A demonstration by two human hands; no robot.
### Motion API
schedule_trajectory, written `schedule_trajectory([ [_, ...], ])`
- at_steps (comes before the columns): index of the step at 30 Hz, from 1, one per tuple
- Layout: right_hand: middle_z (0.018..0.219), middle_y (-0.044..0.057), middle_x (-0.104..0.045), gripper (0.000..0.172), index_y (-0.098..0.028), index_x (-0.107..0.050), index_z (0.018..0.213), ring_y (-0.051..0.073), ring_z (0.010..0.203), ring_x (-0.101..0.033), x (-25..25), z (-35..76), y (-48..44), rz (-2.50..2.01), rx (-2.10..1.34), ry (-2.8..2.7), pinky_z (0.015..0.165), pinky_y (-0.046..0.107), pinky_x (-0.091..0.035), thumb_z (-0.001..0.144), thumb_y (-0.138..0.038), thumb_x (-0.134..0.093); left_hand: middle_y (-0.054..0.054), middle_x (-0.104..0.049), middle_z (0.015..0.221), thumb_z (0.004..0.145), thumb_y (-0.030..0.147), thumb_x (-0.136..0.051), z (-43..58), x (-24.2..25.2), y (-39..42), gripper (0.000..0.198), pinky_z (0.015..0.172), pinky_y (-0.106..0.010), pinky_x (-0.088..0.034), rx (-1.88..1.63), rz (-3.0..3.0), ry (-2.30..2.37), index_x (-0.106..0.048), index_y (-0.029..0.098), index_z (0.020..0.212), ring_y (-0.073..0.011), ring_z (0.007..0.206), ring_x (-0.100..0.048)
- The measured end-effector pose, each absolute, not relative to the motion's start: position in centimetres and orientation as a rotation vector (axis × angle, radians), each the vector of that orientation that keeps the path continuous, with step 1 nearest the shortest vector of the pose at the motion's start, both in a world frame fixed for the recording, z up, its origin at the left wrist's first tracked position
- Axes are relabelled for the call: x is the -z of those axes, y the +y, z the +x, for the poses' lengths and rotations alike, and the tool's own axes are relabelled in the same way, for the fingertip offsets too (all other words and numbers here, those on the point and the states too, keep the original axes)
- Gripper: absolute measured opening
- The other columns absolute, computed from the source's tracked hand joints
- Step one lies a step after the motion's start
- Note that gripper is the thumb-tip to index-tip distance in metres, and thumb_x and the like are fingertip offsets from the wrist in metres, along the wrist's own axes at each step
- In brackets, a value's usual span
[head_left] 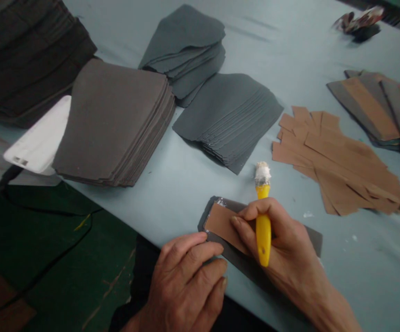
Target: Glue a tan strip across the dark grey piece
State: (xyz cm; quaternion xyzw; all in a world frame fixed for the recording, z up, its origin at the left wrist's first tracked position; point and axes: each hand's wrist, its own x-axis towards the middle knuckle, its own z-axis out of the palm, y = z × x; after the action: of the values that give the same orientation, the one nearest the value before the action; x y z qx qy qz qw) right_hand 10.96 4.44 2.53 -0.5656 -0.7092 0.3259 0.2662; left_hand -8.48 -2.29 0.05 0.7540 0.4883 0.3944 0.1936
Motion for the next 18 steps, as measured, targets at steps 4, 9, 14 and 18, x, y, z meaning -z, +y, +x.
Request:
schedule_trajectory([
  [4, 0.07, -0.011, -0.062, 0.013, -0.028, -0.051, 0.099, 0.007, 0.05, -0.048, -2.62, 10.92, 4.55, -1.498, -0.835, -1.971, 0.05, 0.015, -0.042, 0.102, -0.021, -0.062, -0.002, -0.08, 0.111, 0.1, 0.012, -0.062, -8.46, 0.02, -2.3, 0.015, 0.114, -0.03, -0.044, -1.1, 2.121, 1.369, -0.074, 0.02, 0.106, -0.0177, 0.123, -0.064],
  [9, 0.068, -0.012, -0.055, 0.016, -0.027, -0.05, 0.098, 0.006, 0.05, -0.046, -2.72, 10.74, 4.63, -1.483, -0.795, -1.989, 0.05, 0.014, -0.039, 0.1, -0.017, -0.062, -0.002, -0.08, 0.111, 0.1, 0.012, -0.061, -8.58, -0.19, -2.28, 0.016, 0.113, -0.029, -0.045, -1.077, 2.12, 1.37, -0.074, 0.02, 0.104, -0.0179, 0.122, -0.065],
  [14, 0.065, -0.013, -0.051, 0.017, -0.027, -0.051, 0.094, 0.006, 0.049, -0.042, -2.83, 10.42, 4.81, -1.476, -0.77, -1.997, 0.048, 0.014, -0.035, 0.098, -0.015, -0.062, -0.002, -0.079, 0.112, 0.1, 0.011, -0.062, -8.71, -0.09, -2.3, 0.016, 0.112, -0.031, -0.046, -1.08, 2.117, 1.354, -0.073, 0.02, 0.106, -0.0189, 0.122, -0.065],
  [18, 0.063, -0.013, -0.045, 0.018, -0.027, -0.05, 0.092, 0.006, 0.047, -0.037, -2.67, 10.34, 4.77, -1.481, -0.715, -2.011, 0.047, 0.015, -0.033, 0.097, -0.015, -0.063, -0.002, -0.079, 0.112, 0.1, 0.011, -0.062, -8.68, -0.01, -2.35, 0.016, 0.113, -0.03, -0.045, -1.084, 2.121, 1.352, -0.074, 0.02, 0.105, -0.0184, 0.122, -0.065],
])
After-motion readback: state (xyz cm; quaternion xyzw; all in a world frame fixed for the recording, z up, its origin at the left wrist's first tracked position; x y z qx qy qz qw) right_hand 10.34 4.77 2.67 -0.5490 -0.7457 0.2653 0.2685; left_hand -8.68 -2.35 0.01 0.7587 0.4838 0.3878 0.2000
